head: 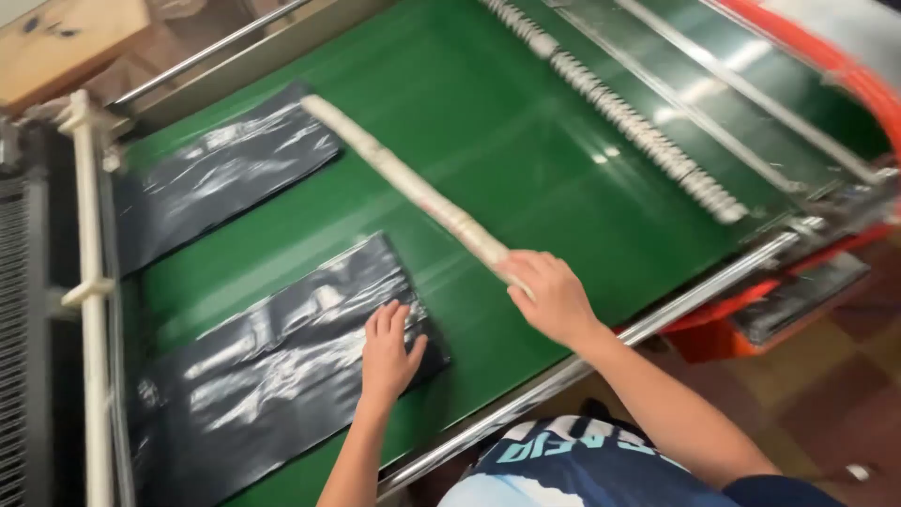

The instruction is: Folding plastic bags from a conveyor belt and packing them into a larger bag.

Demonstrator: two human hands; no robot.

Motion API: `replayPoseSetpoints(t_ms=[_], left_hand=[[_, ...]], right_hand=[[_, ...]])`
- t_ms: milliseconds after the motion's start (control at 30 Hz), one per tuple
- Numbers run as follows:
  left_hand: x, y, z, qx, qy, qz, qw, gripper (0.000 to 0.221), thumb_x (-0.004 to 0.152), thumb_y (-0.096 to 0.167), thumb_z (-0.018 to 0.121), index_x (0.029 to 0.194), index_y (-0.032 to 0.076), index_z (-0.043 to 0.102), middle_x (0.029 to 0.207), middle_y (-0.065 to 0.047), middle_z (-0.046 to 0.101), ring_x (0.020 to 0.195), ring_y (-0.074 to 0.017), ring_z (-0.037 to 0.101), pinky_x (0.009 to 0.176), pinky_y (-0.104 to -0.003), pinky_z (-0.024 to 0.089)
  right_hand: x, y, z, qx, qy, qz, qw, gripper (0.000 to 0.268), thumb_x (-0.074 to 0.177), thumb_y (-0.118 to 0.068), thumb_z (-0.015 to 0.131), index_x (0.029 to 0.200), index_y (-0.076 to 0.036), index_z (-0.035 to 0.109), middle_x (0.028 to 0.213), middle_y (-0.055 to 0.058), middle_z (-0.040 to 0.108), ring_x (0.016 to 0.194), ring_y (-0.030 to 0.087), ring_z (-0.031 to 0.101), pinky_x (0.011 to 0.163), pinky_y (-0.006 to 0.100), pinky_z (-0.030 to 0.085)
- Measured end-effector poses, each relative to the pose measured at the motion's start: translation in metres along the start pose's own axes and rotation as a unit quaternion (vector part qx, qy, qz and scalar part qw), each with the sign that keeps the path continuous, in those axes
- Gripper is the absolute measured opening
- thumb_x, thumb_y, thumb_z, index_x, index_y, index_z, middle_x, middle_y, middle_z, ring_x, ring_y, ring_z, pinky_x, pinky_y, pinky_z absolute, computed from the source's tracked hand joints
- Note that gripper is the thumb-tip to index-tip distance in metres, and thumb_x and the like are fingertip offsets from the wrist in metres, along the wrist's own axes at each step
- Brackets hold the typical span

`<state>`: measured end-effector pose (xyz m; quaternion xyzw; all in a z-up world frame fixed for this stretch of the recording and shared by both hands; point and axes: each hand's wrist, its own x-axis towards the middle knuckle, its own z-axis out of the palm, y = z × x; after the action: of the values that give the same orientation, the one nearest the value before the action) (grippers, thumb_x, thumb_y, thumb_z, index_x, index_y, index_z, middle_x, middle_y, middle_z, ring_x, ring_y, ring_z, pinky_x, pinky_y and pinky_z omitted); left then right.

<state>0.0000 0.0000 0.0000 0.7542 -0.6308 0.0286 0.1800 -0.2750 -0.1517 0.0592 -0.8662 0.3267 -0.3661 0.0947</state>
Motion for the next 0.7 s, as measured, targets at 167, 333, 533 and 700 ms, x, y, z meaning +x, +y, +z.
replayPoseSetpoints(t_ms=[167,333,533,700], left_hand=[[0.039,0.118,0.006,-0.047,-0.071,0.093,0.992,0.055,0.08,0.031,0.077,0.128,0.012,0.058,0.134,-0.008,0.056,0.131,-0.0324,0.05,0.097,-0.042,0.055],[0.074,0.25,0.023,-0.141,-0.051,0.239,0.959,0.054,0.076,0.031,0.081,0.123,0.011,0.063,0.127,-0.011,0.058,0.128,-0.0362,0.051,0.098,-0.044,0.053],[0.094,0.34,0.077,-0.106,-0.157,0.307,0.933,0.057,0.084,0.052,0.066,0.129,0.018,0.056,0.137,-0.003,0.052,0.138,-0.0283,0.042,0.095,-0.051,0.052],[0.112,0.362,0.092,-0.127,-0.172,0.284,0.935,0.054,0.089,0.058,0.058,0.129,0.02,0.057,0.129,0.001,0.057,0.134,-0.0247,0.046,0.091,-0.047,0.055]], right_hand=[[-0.108,0.083,-0.127,-0.034,0.178,0.087,0.98,0.013,0.091,-0.031,0.067,0.081,-0.024,0.074,0.075,-0.009,0.067,0.07,0.017,0.067,0.073,0.029,0.055],[-0.213,0.254,-0.179,-0.261,0.185,0.253,0.913,0.016,0.102,-0.024,0.07,0.087,-0.022,0.066,0.077,-0.004,0.063,0.077,0.024,0.066,0.074,0.034,0.054],[-0.229,0.331,-0.182,-0.404,0.073,0.275,0.869,0.05,0.07,-0.018,0.074,0.119,-0.016,0.07,0.109,0.008,0.065,0.103,0.032,0.063,0.071,0.044,0.052],[-0.234,0.343,-0.186,-0.413,0.065,0.281,0.864,0.056,0.068,-0.017,0.07,0.123,-0.024,0.066,0.108,0.001,0.064,0.104,0.025,0.061,0.074,0.039,0.048]])
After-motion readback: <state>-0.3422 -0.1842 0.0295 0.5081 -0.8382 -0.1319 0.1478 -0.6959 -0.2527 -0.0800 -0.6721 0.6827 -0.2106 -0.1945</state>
